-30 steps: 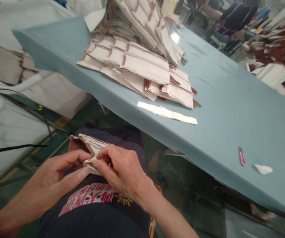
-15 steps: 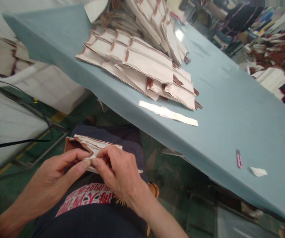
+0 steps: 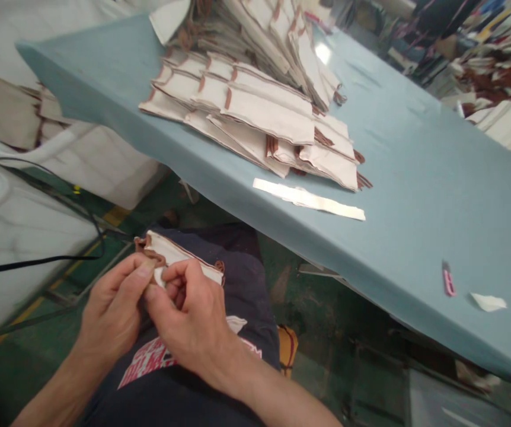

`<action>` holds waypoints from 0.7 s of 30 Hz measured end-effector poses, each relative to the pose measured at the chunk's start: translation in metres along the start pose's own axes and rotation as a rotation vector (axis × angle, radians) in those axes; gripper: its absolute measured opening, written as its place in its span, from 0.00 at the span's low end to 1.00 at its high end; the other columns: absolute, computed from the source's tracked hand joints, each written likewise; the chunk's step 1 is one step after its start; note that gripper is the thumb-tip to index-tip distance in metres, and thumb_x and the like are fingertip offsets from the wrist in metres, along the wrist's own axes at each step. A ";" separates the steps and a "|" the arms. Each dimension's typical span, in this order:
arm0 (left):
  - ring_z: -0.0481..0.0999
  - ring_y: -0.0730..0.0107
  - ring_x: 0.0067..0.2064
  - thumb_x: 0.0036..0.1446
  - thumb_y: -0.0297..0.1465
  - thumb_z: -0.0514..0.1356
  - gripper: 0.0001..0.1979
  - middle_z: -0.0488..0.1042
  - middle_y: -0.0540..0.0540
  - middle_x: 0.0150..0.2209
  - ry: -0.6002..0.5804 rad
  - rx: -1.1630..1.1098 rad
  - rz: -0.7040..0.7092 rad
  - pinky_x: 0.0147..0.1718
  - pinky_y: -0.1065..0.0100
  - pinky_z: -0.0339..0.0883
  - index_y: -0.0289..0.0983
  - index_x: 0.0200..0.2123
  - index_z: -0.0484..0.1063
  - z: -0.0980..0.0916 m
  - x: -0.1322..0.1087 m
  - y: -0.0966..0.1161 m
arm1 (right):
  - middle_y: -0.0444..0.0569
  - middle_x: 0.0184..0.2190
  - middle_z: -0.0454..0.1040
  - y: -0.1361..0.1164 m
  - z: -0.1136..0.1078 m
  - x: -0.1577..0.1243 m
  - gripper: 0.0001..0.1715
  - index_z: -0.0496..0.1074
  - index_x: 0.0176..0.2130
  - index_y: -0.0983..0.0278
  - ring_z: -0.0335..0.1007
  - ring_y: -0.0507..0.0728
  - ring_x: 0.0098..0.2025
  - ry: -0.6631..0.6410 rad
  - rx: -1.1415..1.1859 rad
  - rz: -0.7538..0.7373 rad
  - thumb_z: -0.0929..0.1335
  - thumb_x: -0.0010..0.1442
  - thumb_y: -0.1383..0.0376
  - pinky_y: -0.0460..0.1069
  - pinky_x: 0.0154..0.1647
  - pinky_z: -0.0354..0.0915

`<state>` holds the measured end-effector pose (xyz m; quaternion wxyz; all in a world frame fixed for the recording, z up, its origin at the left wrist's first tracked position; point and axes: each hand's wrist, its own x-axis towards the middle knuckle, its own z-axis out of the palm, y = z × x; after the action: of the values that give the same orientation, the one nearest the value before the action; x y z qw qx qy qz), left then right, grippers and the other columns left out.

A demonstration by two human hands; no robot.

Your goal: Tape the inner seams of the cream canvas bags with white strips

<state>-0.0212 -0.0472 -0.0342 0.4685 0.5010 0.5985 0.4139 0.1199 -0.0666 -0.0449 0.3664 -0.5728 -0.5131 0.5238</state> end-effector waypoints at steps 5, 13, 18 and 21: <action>0.64 0.70 0.26 0.71 0.51 0.65 0.24 0.69 0.54 0.24 -0.076 -0.059 -0.107 0.25 0.70 0.62 0.41 0.27 0.71 -0.004 -0.008 -0.009 | 0.38 0.28 0.72 -0.003 -0.018 0.001 0.15 0.69 0.42 0.58 0.66 0.52 0.28 -0.101 0.172 0.050 0.74 0.69 0.51 0.47 0.31 0.64; 0.65 0.69 0.27 0.70 0.57 0.68 0.25 0.73 0.51 0.26 -0.174 -0.146 -0.207 0.25 0.69 0.59 0.40 0.36 0.80 -0.006 -0.016 -0.017 | 0.40 0.31 0.77 0.000 -0.056 -0.001 0.13 0.73 0.42 0.59 0.68 0.51 0.30 -0.091 0.093 -0.060 0.77 0.65 0.56 0.48 0.35 0.68; 0.68 0.68 0.27 0.69 0.56 0.69 0.25 0.75 0.52 0.25 -0.122 -0.071 -0.141 0.26 0.70 0.63 0.41 0.32 0.78 0.002 -0.010 -0.004 | 0.41 0.33 0.77 -0.006 -0.062 0.002 0.12 0.75 0.41 0.59 0.71 0.52 0.33 -0.079 0.019 -0.101 0.77 0.67 0.57 0.48 0.37 0.68; 0.70 0.67 0.28 0.70 0.55 0.67 0.24 0.76 0.52 0.26 -0.084 0.052 -0.084 0.27 0.70 0.65 0.41 0.32 0.78 0.007 -0.008 0.006 | 0.42 0.34 0.79 -0.010 -0.063 0.005 0.15 0.76 0.41 0.59 0.72 0.53 0.34 -0.042 -0.018 -0.103 0.78 0.68 0.54 0.48 0.38 0.68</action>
<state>-0.0129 -0.0540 -0.0292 0.4969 0.5043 0.6094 0.3568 0.1788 -0.0524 -0.0255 0.3770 -0.5379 -0.5540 0.5115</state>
